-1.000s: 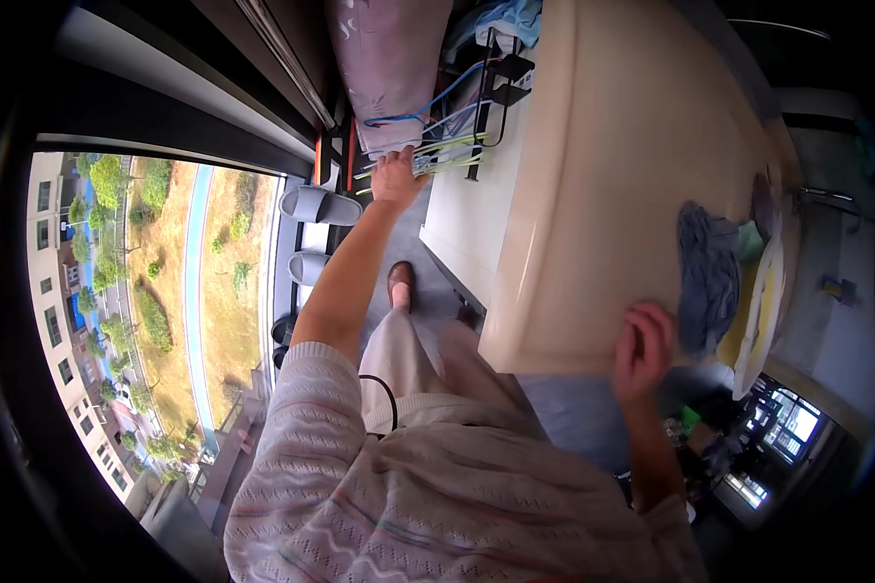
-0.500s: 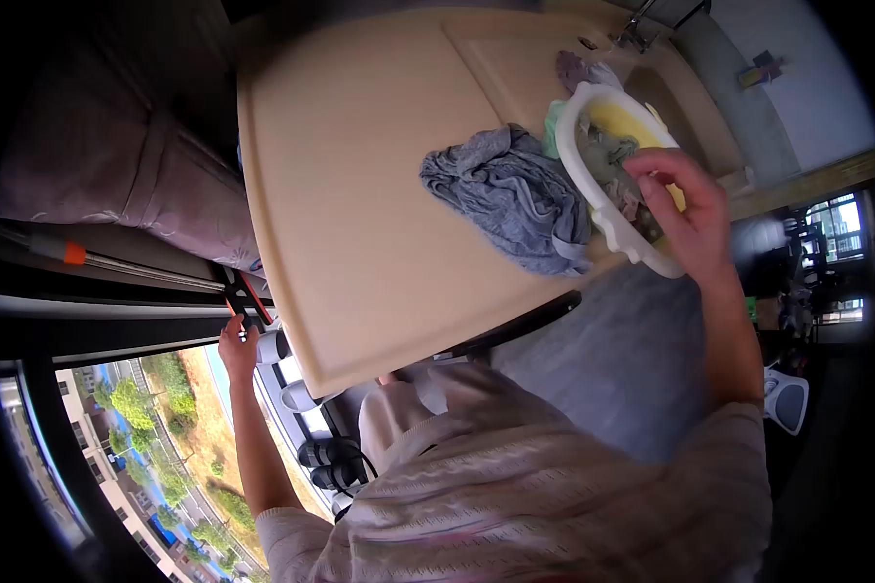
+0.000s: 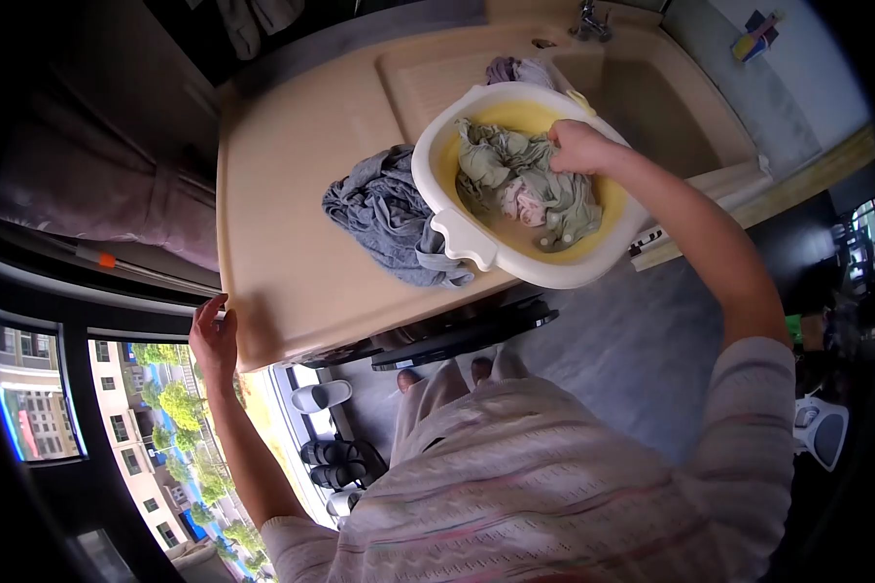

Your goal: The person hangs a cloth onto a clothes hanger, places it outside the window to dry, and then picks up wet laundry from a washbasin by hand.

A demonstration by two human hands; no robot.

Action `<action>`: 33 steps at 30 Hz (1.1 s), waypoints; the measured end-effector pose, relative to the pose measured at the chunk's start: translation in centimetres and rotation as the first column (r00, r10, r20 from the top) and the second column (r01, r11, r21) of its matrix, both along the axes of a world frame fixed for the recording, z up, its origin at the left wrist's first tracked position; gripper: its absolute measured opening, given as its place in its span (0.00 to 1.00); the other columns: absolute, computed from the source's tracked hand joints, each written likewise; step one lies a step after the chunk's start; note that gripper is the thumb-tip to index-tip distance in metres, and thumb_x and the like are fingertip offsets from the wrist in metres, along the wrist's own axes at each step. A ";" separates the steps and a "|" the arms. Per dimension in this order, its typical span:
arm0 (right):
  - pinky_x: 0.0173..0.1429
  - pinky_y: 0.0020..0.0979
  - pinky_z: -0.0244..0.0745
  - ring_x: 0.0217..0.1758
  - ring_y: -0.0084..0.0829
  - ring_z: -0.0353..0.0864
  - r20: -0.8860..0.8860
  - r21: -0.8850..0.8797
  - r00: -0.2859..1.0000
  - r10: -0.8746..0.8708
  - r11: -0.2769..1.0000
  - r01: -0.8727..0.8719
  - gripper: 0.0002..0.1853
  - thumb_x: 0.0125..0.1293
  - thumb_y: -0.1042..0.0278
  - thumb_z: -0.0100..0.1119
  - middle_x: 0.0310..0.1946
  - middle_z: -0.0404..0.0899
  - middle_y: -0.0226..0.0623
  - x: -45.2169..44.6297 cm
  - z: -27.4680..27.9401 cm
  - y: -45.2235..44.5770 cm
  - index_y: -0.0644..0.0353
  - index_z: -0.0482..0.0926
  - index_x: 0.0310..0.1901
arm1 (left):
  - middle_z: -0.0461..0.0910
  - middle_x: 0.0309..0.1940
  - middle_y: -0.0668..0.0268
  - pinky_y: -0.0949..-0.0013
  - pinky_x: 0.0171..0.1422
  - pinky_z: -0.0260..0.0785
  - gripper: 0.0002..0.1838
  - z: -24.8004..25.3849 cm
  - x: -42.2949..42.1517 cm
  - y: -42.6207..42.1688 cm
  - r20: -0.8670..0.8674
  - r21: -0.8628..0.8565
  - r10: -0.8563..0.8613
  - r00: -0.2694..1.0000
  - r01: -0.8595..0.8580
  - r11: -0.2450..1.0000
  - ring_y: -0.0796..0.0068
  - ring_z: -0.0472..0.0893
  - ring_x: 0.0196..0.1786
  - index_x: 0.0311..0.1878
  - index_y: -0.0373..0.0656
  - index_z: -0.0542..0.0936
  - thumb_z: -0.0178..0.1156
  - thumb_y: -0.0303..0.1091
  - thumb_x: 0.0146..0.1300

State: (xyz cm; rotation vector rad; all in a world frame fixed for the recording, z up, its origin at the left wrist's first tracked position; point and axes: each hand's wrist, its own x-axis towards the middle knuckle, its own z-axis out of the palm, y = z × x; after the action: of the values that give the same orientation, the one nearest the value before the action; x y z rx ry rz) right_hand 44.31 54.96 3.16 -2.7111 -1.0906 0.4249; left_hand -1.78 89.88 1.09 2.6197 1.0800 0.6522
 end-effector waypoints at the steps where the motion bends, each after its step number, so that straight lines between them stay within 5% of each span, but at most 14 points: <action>1: 0.41 0.38 0.75 0.34 0.43 0.81 -0.020 -0.002 1.000 0.006 1.000 -0.006 0.17 0.45 0.64 0.62 0.29 0.80 0.49 -0.1 0.1 -0.1 0.71 0.78 0.33 | 0.79 0.39 0.60 0.67 0.39 0.71 0.12 1.2 0.3 -0.7 0.021 0.036 -0.023 1.000 0.023 0.999 0.64 0.80 0.38 0.42 0.44 0.80 0.59 0.30 0.53; 2: 0.42 0.38 0.75 0.36 0.43 0.81 0.050 -0.021 0.999 -0.010 1.000 0.011 0.17 0.45 0.65 0.62 0.31 0.80 0.50 -1.1 1.2 -0.1 0.71 0.78 0.34 | 0.78 0.42 0.61 0.67 0.38 0.70 0.12 0.9 -0.3 0.6 -0.009 0.278 -0.097 0.995 0.096 0.956 0.65 0.79 0.38 0.43 0.45 0.80 0.59 0.29 0.53; 4: 0.45 0.38 0.75 0.41 0.43 0.81 0.197 -0.057 0.980 -0.036 0.997 0.048 0.17 0.45 0.66 0.62 0.36 0.80 0.51 -2.8 3.5 0.2 0.71 0.78 0.35 | 0.78 0.43 0.61 0.68 0.39 0.70 0.13 4.4 1.0 -1.8 0.068 -0.010 0.036 0.997 -0.035 0.999 0.64 0.79 0.39 0.43 0.44 0.80 0.59 0.29 0.52; 7: 0.49 0.38 0.74 0.47 0.44 0.79 0.096 -0.252 0.995 0.010 0.968 0.015 0.19 0.46 0.67 0.63 0.42 0.78 0.53 -2.7 2.2 1.8 0.70 0.77 0.39 | 0.78 0.44 0.62 0.67 0.43 0.70 0.13 6.1 3.3 -3.9 0.096 0.006 -0.070 0.993 0.069 0.998 0.63 0.79 0.41 0.43 0.44 0.80 0.60 0.29 0.52; 10: 0.46 0.37 0.74 0.44 0.41 0.80 0.111 -0.118 0.993 0.051 0.992 -0.038 0.20 0.46 0.68 0.62 0.40 0.79 0.50 -0.8 0.5 1.7 0.68 0.76 0.43 | 0.78 0.43 0.62 0.67 0.47 0.70 0.12 8.5 6.4 -7.7 0.092 0.117 -0.269 0.959 0.258 0.959 0.62 0.79 0.42 0.42 0.44 0.80 0.61 0.28 0.51; 12: 0.41 0.31 0.73 0.37 0.33 0.77 -0.018 0.153 0.999 0.043 0.988 -0.039 0.22 0.47 0.70 0.62 0.34 0.77 0.42 -1.5 4.0 1.1 0.66 0.73 0.46 | 0.78 0.42 0.62 0.65 0.49 0.70 0.12 9.7 8.4 -9.4 0.097 0.167 -0.368 0.925 0.349 0.922 0.60 0.78 0.44 0.41 0.43 0.80 0.62 0.27 0.50; 16: 0.38 0.26 0.71 0.30 0.22 0.72 -0.097 0.546 0.953 0.287 0.816 -0.190 0.21 0.45 0.75 0.60 0.27 0.73 0.31 -2.9 10.1 1.3 0.64 0.74 0.46 | 0.77 0.47 0.61 0.67 0.52 0.69 0.17 12.2 13.8 -11.7 0.136 0.060 -0.516 0.845 0.513 0.856 0.65 0.78 0.48 0.47 0.44 0.79 0.63 0.29 0.50; 18: 0.38 0.24 0.70 0.30 0.18 0.70 -0.033 0.641 0.911 0.411 0.708 -0.297 0.20 0.47 0.77 0.58 0.27 0.73 0.28 -4.0 12.7 1.6 0.63 0.75 0.45 | 0.76 0.49 0.63 0.67 0.54 0.67 0.26 13.5 17.6 -13.8 0.230 -0.043 -0.600 0.766 0.624 0.780 0.67 0.75 0.52 0.53 0.45 0.75 0.68 0.34 0.48; 20: 0.39 0.23 0.70 0.31 0.17 0.71 -0.010 0.729 0.859 0.513 0.592 -0.344 0.18 0.49 0.78 0.56 0.28 0.74 0.27 -6.0 15.0 1.7 0.63 0.75 0.45 | 0.73 0.53 0.55 0.63 0.54 0.67 0.43 13.5 21.7 -15.7 0.298 0.008 -0.673 0.677 0.703 0.711 0.59 0.75 0.51 0.62 0.45 0.65 0.72 0.36 0.40; 23: 0.42 0.22 0.71 0.34 0.16 0.73 0.040 0.855 0.845 0.533 0.420 -0.305 0.16 0.51 0.79 0.54 0.32 0.76 0.27 -8.1 16.8 2.0 0.63 0.75 0.45 | 0.70 0.57 0.55 0.65 0.63 0.62 0.54 12.7 26.5 -17.7 0.537 -0.165 -0.698 0.474 0.870 0.464 0.62 0.71 0.58 0.66 0.40 0.57 0.77 0.40 0.34; 25: 0.39 0.20 0.70 0.34 0.17 0.75 -0.022 0.942 0.867 0.499 0.302 -0.150 0.09 0.59 0.73 0.53 0.33 0.76 0.28 -9.9 17.5 2.0 0.61 0.75 0.42 | 0.69 0.57 0.57 0.66 0.65 0.59 0.56 12.5 27.7 -18.7 0.743 -0.330 -0.558 0.369 0.928 0.174 0.65 0.70 0.59 0.66 0.39 0.56 0.78 0.40 0.33; 30: 0.40 0.22 0.74 0.34 0.23 0.77 -0.353 0.883 0.725 0.592 -0.046 0.467 0.08 0.59 0.80 0.50 0.32 0.76 0.32 -9.6 16.5 2.9 0.62 0.72 0.41 | 0.74 0.51 0.63 0.69 0.61 0.63 0.45 11.3 27.1 -19.7 0.819 -0.481 -0.401 0.411 0.872 -0.090 0.72 0.72 0.54 0.60 0.37 0.65 0.77 0.35 0.37; 33: 0.40 0.25 0.75 0.34 0.27 0.77 -0.400 0.789 0.674 0.621 -0.140 0.598 0.10 0.57 0.79 0.49 0.32 0.76 0.35 -8.0 14.9 4.8 0.62 0.71 0.42 | 0.78 0.44 0.64 0.69 0.55 0.68 0.32 10.8 28.0 -22.9 0.866 -0.457 -0.294 0.404 0.879 -0.140 0.74 0.76 0.46 0.53 0.36 0.72 0.73 0.27 0.41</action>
State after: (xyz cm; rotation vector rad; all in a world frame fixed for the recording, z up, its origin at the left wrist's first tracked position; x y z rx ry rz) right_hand 36.32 59.77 18.03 -0.7052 -0.5623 0.3464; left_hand 26.19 66.96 11.86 1.2846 -0.2378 0.1949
